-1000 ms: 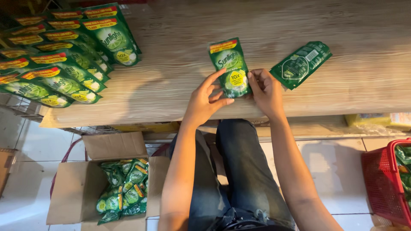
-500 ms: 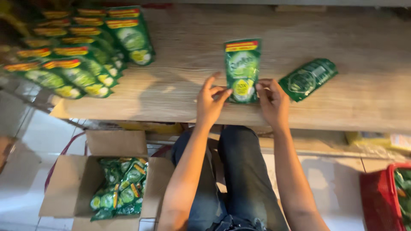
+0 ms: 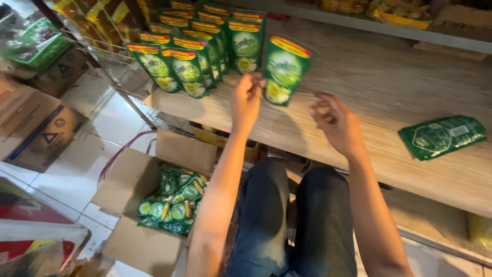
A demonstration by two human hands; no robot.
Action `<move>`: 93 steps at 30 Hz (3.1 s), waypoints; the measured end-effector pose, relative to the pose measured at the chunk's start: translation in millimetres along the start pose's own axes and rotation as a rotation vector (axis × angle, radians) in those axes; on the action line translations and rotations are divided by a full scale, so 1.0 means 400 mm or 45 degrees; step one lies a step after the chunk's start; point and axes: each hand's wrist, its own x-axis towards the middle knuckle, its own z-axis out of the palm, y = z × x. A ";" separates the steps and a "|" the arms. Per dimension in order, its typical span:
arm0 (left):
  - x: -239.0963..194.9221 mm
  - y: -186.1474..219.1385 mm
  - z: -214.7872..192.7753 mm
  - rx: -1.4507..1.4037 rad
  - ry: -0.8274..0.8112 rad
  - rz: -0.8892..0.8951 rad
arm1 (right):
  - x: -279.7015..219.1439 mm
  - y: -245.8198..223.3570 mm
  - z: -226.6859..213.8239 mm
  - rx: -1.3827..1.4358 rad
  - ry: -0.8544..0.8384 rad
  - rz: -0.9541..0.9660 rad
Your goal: The person takes green soap packets from a cardboard box and arranges them in rows on a wooden shelf by hand.
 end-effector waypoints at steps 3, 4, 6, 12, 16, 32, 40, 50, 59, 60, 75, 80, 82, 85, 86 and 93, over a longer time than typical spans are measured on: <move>0.077 -0.052 -0.057 -0.022 0.194 0.133 | 0.093 -0.038 0.103 0.009 -0.084 -0.104; 0.096 -0.072 -0.065 0.037 0.234 0.145 | 0.122 -0.043 0.137 -0.015 -0.087 -0.132; 0.115 -0.118 -0.072 0.153 0.310 0.161 | 0.162 -0.036 0.198 -0.027 -0.095 -0.145; 0.112 -0.197 -0.069 0.236 0.278 0.054 | 0.261 0.031 0.326 0.016 -0.066 -0.070; 0.103 -0.185 -0.071 0.259 0.298 0.035 | 0.335 0.057 0.387 0.177 -0.034 0.067; 0.053 -0.038 -0.071 0.334 0.296 0.240 | 0.330 0.122 0.427 0.100 -0.084 0.064; 0.045 -0.026 -0.065 0.458 0.245 0.260 | 0.351 0.170 0.460 0.367 -0.222 -0.080; 0.045 -0.020 -0.066 0.502 0.245 0.415 | 0.339 0.177 0.455 0.338 -0.241 -0.027; 0.034 -0.019 -0.057 0.674 0.145 0.599 | 0.270 0.101 0.405 0.039 0.157 -0.274; 0.030 -0.018 -0.058 0.668 0.090 0.609 | 0.236 0.091 0.383 0.156 0.141 -0.294; -0.075 0.066 0.015 0.583 -0.291 0.459 | -0.193 0.211 -0.231 -1.033 0.728 0.115; -0.157 0.074 0.052 0.591 -0.279 0.471 | -0.195 0.187 -0.102 -1.225 0.423 0.212; -0.175 0.075 0.052 0.614 -0.245 0.494 | -0.209 0.145 -0.045 -1.085 0.311 0.004; -0.182 0.072 0.047 0.620 -0.231 0.493 | -0.213 0.088 -0.014 -0.654 0.095 -0.215; -0.182 0.068 0.045 0.616 -0.235 0.485 | -0.212 0.074 -0.003 -0.474 0.015 -0.267; -0.184 0.048 0.041 0.646 -0.256 0.473 | -0.235 0.025 0.045 -0.561 0.169 -0.224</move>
